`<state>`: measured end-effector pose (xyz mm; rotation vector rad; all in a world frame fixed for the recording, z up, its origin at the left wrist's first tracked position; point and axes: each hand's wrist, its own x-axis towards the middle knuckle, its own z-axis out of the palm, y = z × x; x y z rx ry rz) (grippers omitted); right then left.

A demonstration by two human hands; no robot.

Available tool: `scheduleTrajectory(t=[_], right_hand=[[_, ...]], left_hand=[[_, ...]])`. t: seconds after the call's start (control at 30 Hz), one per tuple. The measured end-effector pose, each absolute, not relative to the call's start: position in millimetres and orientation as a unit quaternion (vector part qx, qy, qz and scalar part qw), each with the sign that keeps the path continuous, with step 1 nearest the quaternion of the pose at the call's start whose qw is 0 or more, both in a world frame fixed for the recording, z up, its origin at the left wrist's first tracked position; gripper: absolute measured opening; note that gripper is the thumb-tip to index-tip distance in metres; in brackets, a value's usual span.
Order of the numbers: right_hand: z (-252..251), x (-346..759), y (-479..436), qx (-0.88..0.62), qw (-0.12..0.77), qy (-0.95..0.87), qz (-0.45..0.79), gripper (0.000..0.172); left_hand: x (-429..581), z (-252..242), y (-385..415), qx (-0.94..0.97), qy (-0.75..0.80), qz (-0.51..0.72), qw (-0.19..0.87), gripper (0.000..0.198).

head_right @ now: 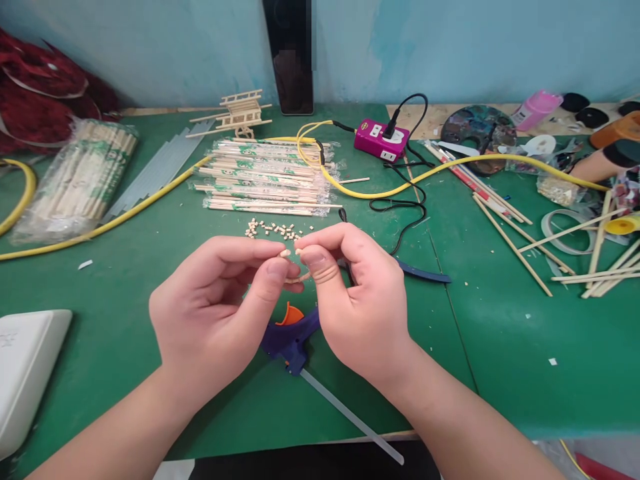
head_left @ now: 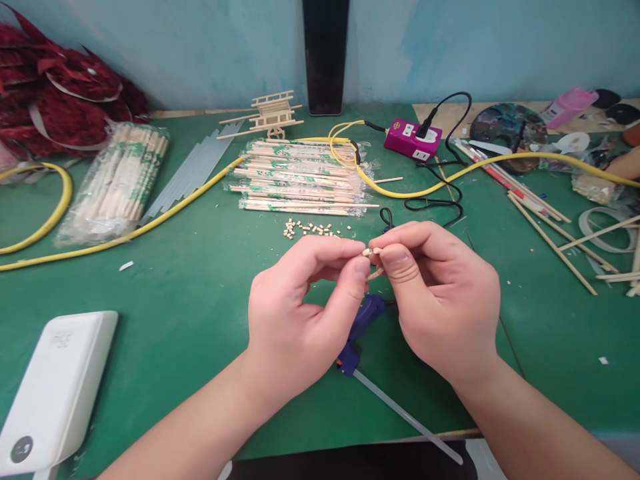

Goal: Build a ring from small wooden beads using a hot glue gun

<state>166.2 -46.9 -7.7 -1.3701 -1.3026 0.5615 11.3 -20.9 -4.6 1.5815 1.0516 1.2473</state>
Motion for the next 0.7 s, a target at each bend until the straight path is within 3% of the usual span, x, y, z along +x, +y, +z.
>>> scheduleTrajectory(t=[0.7], right_hand=[[-7.1, 166.7, -47.7, -0.579, 0.544, -0.568, 0.214, 0.011]], left_hand=[[9.9, -7.0, -20.8, 0.649, 0.415, 0.49, 0.408, 0.009]])
